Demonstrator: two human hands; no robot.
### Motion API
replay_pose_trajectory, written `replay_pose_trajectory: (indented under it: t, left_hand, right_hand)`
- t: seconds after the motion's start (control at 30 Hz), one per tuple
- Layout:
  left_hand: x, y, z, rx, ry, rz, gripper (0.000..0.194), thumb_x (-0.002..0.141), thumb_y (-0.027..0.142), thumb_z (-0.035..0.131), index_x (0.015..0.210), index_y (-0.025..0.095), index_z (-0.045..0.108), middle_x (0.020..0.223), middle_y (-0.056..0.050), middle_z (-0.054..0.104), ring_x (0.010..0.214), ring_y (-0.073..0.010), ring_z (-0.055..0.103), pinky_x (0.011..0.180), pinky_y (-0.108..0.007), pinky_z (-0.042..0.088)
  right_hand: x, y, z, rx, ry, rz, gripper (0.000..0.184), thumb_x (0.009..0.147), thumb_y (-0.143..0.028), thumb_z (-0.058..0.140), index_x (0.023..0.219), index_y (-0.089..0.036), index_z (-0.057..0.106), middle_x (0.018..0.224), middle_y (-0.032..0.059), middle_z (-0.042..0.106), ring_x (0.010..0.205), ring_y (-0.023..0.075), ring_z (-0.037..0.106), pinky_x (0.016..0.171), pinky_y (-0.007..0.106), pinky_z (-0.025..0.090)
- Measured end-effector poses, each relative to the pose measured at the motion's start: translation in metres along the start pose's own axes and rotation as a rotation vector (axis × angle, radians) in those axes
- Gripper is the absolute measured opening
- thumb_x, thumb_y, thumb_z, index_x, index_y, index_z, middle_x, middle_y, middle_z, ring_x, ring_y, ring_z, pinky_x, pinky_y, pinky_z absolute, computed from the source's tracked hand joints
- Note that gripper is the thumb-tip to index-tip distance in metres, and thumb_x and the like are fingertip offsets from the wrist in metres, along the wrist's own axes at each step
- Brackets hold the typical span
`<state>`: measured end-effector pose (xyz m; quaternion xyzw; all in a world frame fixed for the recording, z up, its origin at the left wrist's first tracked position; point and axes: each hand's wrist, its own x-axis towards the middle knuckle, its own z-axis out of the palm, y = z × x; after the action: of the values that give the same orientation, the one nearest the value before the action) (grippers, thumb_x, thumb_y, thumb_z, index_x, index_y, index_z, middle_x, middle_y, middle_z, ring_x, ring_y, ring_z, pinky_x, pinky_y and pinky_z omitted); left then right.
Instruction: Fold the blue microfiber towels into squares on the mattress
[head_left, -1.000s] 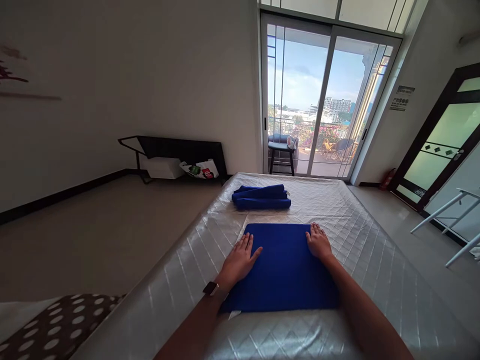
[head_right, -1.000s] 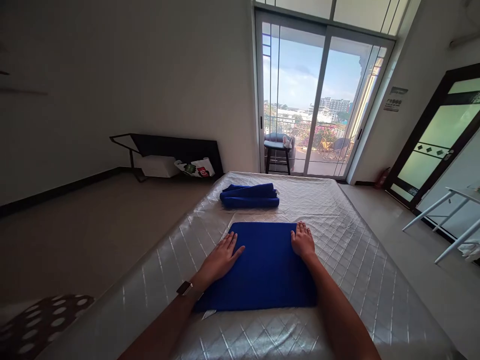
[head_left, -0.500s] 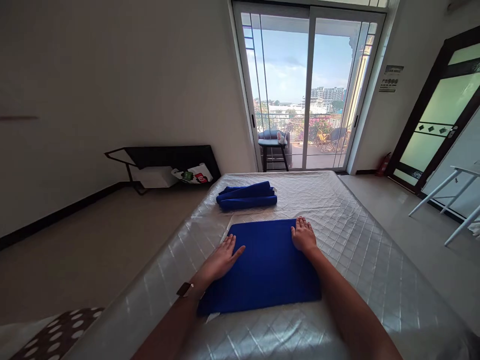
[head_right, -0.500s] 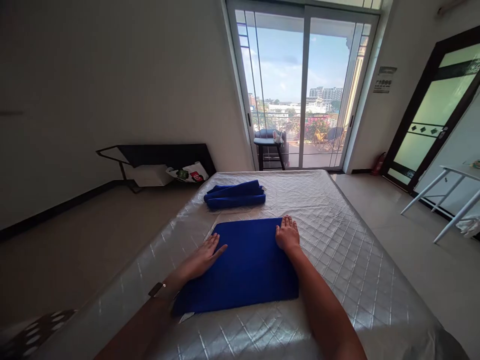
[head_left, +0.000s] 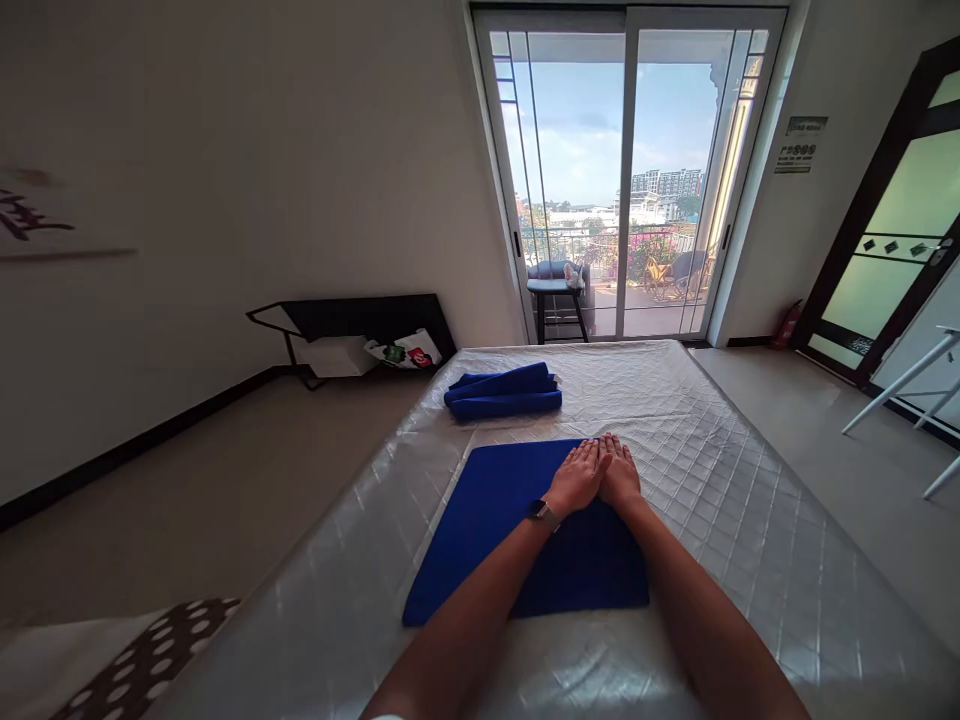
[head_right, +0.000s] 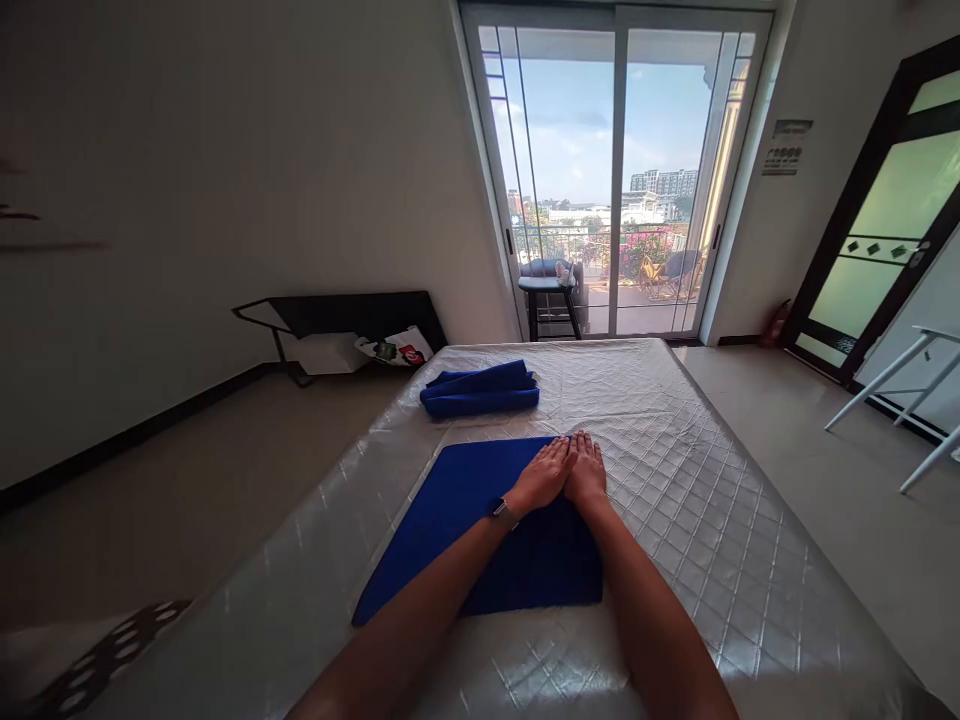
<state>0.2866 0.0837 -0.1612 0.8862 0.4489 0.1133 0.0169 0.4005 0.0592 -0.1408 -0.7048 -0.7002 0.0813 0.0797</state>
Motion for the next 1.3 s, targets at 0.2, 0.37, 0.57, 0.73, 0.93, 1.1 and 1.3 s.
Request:
replay_pose_trajectory:
  t: [0.2, 0.37, 0.57, 0.73, 0.93, 1.1, 1.3]
  left_hand:
    - [-0.03, -0.055, -0.011, 0.014, -0.034, -0.131, 0.067, 0.104, 0.053, 0.017, 0.153, 0.014, 0.04, 0.161, -0.012, 0.038, 0.152, -0.0233, 0.029, 0.124, -0.043, 0.025]
    - [-0.085, -0.135, -0.035, 0.039, -0.044, -0.349, 0.074, 0.102, 0.056, 0.015, 0.153, 0.006, 0.036, 0.161, -0.019, 0.035, 0.151, -0.0278, 0.029, 0.124, -0.048, 0.023]
    - [-0.108, -0.17, -0.036, -0.004, -0.02, -0.446, 0.082, 0.1, 0.062, 0.014, 0.155, 0.003, 0.031, 0.163, -0.02, 0.029, 0.154, -0.0271, 0.022, 0.124, -0.044, 0.021]
    - [-0.103, -0.165, -0.034, -0.058, -0.036, -0.455, 0.089, 0.098, 0.067, 0.012, 0.155, 0.001, 0.028, 0.165, -0.018, 0.024, 0.154, -0.0267, 0.02, 0.125, -0.042, 0.018]
    - [-0.101, -0.162, -0.032, -0.073, 0.021, -0.462, 0.085, 0.098, 0.066, 0.014, 0.155, 0.005, 0.033, 0.163, -0.018, 0.031, 0.153, -0.0289, 0.025, 0.125, -0.046, 0.021]
    - [-0.099, -0.158, -0.031, -0.075, 0.034, -0.464, 0.086, 0.098, 0.065, 0.015, 0.154, 0.002, 0.033, 0.163, -0.019, 0.03, 0.153, -0.0297, 0.024, 0.125, -0.046, 0.021]
    - [-0.098, -0.162, -0.028, -0.061, 0.047, -0.449, 0.085, 0.098, 0.065, 0.017, 0.154, 0.003, 0.034, 0.162, -0.02, 0.032, 0.153, -0.0313, 0.024, 0.124, -0.047, 0.021]
  right_hand:
    - [-0.002, -0.007, -0.005, 0.035, 0.031, 0.049, 0.061, 0.103, -0.03, 0.024, 0.157, -0.002, 0.026, 0.164, 0.016, 0.026, 0.154, 0.0201, 0.017, 0.124, 0.039, 0.014]
    - [-0.002, -0.008, -0.007, 0.049, 0.017, 0.058, 0.062, 0.103, -0.032, 0.023, 0.157, -0.002, 0.026, 0.165, 0.0151, 0.024, 0.155, 0.0189, 0.015, 0.124, 0.038, 0.012]
    - [-0.002, -0.007, -0.011, 0.011, 0.001, 0.066, 0.062, 0.103, -0.032, 0.021, 0.158, -0.003, 0.026, 0.165, 0.0139, 0.023, 0.155, 0.0193, 0.015, 0.124, 0.038, 0.013]
    - [-0.001, -0.005, -0.011, -0.051, -0.006, 0.062, 0.061, 0.104, -0.033, 0.021, 0.158, -0.004, 0.027, 0.165, 0.0138, 0.024, 0.155, 0.0195, 0.016, 0.123, 0.038, 0.015]
    - [0.0, -0.009, -0.016, -0.115, -0.023, 0.081, 0.061, 0.104, -0.03, 0.021, 0.158, -0.005, 0.025, 0.165, 0.0151, 0.024, 0.155, 0.019, 0.016, 0.123, 0.04, 0.018]
    - [-0.011, -0.013, -0.026, -0.141, -0.041, 0.074, 0.061, 0.104, -0.032, 0.021, 0.158, -0.003, 0.025, 0.164, 0.0157, 0.024, 0.154, 0.0201, 0.016, 0.124, 0.041, 0.017]
    - [-0.036, -0.012, -0.02, -0.13, -0.041, 0.084, 0.062, 0.104, -0.034, 0.02, 0.158, -0.003, 0.025, 0.165, 0.0145, 0.023, 0.154, 0.0202, 0.016, 0.124, 0.038, 0.017]
